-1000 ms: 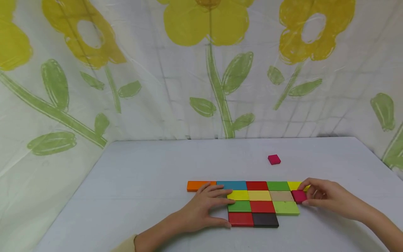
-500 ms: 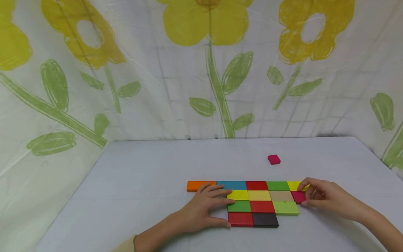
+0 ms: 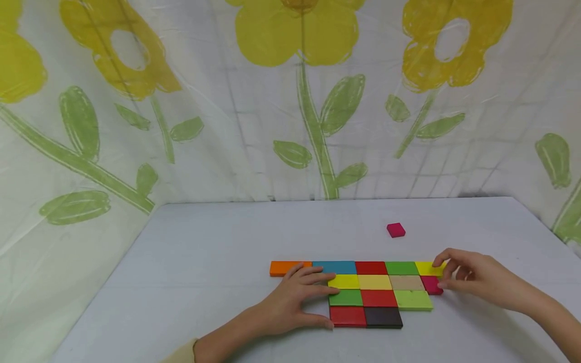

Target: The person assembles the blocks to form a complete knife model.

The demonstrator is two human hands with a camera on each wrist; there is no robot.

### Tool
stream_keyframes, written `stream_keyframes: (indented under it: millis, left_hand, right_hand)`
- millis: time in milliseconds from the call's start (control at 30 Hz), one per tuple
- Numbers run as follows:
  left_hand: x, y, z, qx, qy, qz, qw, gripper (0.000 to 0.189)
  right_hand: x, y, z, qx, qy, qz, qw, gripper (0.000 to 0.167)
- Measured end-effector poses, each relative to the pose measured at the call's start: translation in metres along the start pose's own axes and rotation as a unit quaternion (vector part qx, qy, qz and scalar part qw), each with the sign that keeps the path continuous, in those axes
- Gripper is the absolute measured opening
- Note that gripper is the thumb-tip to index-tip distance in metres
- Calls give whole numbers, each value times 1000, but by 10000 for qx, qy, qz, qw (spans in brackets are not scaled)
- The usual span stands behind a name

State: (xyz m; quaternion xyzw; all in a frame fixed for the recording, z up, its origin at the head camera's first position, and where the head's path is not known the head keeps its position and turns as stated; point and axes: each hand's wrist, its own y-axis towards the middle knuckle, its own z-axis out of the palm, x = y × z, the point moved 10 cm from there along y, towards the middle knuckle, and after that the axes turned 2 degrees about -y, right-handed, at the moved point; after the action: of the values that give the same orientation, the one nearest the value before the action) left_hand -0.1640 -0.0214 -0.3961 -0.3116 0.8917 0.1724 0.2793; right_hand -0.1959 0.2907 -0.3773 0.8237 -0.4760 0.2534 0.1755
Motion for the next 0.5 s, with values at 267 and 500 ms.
stream_keyframes:
  millis: [267,500]
  left_hand:
    - [-1,0,-1,-39,25,80,10000,57]
    - [-1,-1,-1,-93,95,168,9998,56]
  right_hand:
    - [11,25,-13,14,30,213,9998,30]
    - [10,52,-21,18,120,288,9995,33]
